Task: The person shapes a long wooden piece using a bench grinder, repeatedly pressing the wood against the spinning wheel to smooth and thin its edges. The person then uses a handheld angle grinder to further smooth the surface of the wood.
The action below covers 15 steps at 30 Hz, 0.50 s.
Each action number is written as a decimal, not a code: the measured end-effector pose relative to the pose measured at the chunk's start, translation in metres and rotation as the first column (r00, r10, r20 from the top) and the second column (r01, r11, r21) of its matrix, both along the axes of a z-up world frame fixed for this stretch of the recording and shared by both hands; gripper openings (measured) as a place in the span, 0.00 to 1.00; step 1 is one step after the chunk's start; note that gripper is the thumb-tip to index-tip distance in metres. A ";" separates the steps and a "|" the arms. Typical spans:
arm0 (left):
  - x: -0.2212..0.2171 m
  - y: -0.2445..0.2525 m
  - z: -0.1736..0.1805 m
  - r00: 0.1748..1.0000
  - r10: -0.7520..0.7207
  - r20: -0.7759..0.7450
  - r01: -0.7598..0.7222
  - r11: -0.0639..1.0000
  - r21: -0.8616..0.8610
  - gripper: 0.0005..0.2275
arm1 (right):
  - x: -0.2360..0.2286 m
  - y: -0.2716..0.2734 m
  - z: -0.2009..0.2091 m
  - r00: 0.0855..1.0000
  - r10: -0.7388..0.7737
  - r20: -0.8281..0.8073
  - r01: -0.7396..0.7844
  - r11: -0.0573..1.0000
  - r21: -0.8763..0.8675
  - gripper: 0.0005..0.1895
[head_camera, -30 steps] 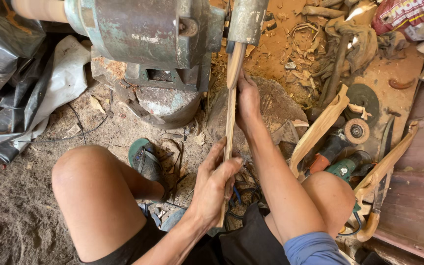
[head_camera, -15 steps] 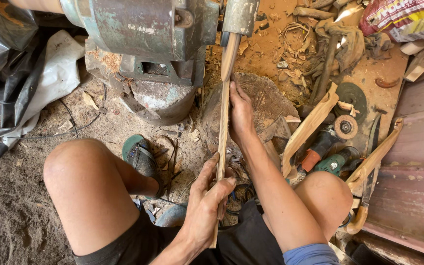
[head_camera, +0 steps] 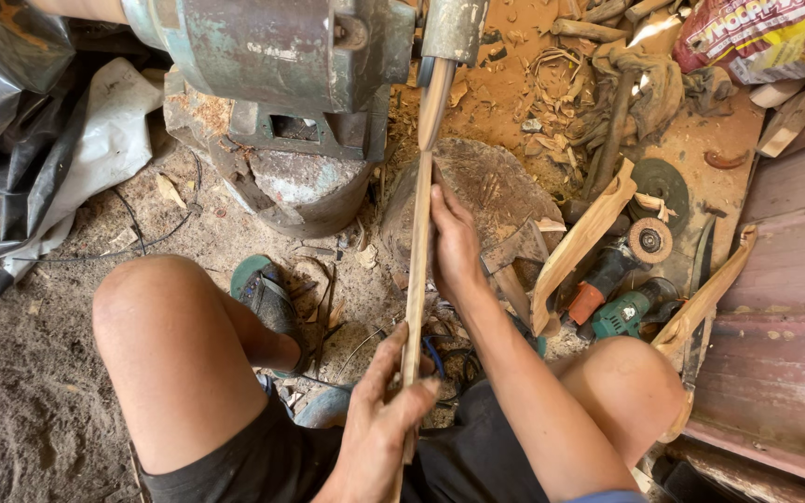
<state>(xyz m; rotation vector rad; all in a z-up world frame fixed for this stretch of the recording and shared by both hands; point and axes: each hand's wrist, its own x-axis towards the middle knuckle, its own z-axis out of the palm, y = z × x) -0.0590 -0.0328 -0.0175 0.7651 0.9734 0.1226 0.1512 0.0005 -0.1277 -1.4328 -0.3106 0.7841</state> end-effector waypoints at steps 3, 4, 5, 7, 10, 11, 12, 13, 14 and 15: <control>-0.003 -0.006 0.006 0.996 -0.016 0.088 0.019 0.999 -0.032 0.41 | -0.003 -0.010 0.022 0.983 -0.092 -0.162 0.101 0.994 0.051 0.21; -0.001 -0.005 0.008 0.992 -0.053 0.118 0.051 0.998 0.022 0.38 | 0.000 -0.012 0.028 0.980 -0.101 -0.171 0.102 0.995 -0.003 0.21; 0.003 -0.006 0.011 0.985 -0.091 0.144 0.082 0.994 0.069 0.35 | 0.005 -0.017 0.032 0.977 -0.112 -0.181 0.102 0.993 -0.065 0.22; 0.012 -0.007 0.020 0.975 -0.106 0.197 0.106 0.994 0.008 0.33 | 0.016 -0.023 0.033 0.982 -0.125 -0.141 0.109 0.987 -0.121 0.26; 0.024 -0.007 0.041 0.965 -0.041 0.261 0.097 0.973 -0.208 0.33 | 0.038 -0.030 0.017 0.990 -0.116 -0.085 0.113 0.993 -0.044 0.27; 0.028 -0.005 0.048 0.957 -0.035 0.287 0.094 0.976 -0.194 0.34 | 0.049 -0.027 0.010 0.988 -0.099 -0.119 0.103 0.994 0.031 0.27; 0.030 -0.003 0.056 0.949 -0.030 0.313 0.091 0.979 -0.181 0.34 | 0.057 -0.029 0.003 0.985 -0.079 -0.152 0.095 0.990 0.105 0.27; 0.031 0.000 0.064 0.944 -0.020 0.329 0.089 0.977 -0.196 0.34 | 0.063 -0.033 -0.005 0.988 -0.048 -0.144 0.070 0.985 0.155 0.26; 0.032 0.003 0.070 0.938 -0.009 0.345 0.087 0.974 -0.210 0.35 | 0.068 -0.037 -0.012 0.991 -0.018 -0.134 0.045 0.978 0.204 0.26; 0.033 0.005 0.075 0.933 0.001 0.360 0.086 0.971 -0.225 0.35 | 0.072 -0.041 -0.017 0.992 0.012 -0.124 0.020 0.967 0.252 0.25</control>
